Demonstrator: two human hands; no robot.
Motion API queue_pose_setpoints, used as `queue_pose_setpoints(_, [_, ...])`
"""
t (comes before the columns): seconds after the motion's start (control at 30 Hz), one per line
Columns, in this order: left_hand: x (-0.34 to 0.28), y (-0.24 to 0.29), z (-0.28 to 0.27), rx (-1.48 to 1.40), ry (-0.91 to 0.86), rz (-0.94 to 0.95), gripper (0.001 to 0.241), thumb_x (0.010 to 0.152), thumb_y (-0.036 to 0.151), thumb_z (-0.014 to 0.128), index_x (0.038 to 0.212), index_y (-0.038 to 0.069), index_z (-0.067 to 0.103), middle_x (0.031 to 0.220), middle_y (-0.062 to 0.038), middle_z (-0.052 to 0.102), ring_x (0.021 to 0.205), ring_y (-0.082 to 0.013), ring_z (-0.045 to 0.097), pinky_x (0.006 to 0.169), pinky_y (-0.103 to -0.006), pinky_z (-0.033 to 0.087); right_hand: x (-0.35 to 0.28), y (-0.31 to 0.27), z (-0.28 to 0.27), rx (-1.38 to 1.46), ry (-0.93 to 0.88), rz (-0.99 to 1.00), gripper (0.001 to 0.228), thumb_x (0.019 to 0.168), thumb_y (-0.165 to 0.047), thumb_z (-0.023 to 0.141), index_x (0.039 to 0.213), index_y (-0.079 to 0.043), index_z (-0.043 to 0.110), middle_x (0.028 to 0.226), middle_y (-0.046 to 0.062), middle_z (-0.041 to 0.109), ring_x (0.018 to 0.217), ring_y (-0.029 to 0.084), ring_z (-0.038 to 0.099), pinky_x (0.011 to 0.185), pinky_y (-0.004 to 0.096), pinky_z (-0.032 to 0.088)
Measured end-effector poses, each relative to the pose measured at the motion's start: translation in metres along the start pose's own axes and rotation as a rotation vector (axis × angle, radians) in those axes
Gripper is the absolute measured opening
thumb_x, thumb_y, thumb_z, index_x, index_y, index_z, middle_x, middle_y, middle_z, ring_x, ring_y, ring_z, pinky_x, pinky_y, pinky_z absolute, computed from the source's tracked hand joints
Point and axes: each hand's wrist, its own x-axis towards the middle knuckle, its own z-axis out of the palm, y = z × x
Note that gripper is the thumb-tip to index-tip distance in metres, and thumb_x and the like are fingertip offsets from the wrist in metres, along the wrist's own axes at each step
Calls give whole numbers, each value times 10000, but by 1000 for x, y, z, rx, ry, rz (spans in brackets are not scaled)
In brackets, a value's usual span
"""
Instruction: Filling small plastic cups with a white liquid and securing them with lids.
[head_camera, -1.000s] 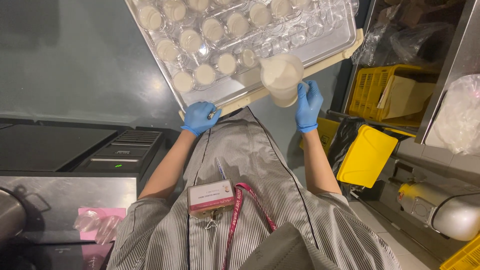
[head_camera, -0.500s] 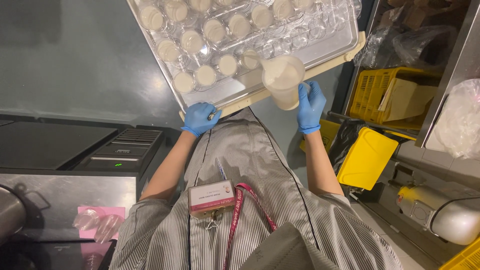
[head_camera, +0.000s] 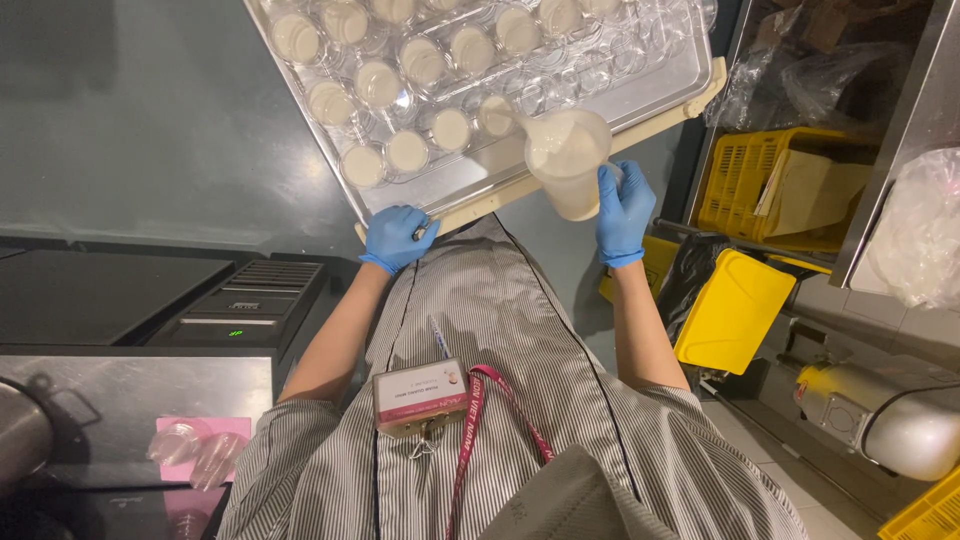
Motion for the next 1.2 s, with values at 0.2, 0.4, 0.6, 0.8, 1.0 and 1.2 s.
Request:
queue_pose_setpoints(0.2, [1,1,-1,-10,-3,-7,241,858,193,781,706,82,631,655,-93,600,595,-278,599,588,-401,500,0,4,0,1,3,2,240,1044,-182,658,1011,53,627,845,46,623,806,86,505,732,271,470])
queue_pose_setpoints(0.4, [0,0,0,-9,-13,-7,245,862,197,778,705,83,628,654,-93,598,599,-283,601,595,-408,500,1,36,-5,146,-3,10,242,1073,-196,652,1020,38,613,893,0,570,861,77,463,781,246,426])
queue_pose_setpoints(0.6, [0,1,0,-6,-3,-9,239,854,194,778,702,85,629,656,-93,600,596,-285,599,592,-407,498,6,43,-10,341,-17,55,266,1085,-278,643,967,-44,593,829,-56,480,768,49,388,684,230,319])
queue_pose_setpoints(0.8, [-5,-4,6,21,7,7,239,849,202,790,706,92,633,656,-83,599,590,-268,598,578,-397,497,16,43,-19,400,0,45,278,1078,-297,664,943,-66,587,821,-60,489,753,49,388,681,228,310])
queue_pose_setpoints(1.0, [-2,-1,5,28,23,1,238,842,192,794,704,94,627,653,-82,589,592,-274,593,576,-399,491,26,41,-28,242,38,1,241,1059,-214,704,1014,15,646,909,-39,548,853,57,454,779,216,386])
queue_pose_setpoints(1.2, [-3,0,4,33,30,9,230,833,172,792,701,92,621,655,-90,585,586,-279,585,574,-404,485,32,57,-32,241,57,21,191,1034,-131,722,1038,49,655,947,-14,616,904,73,523,845,229,453])
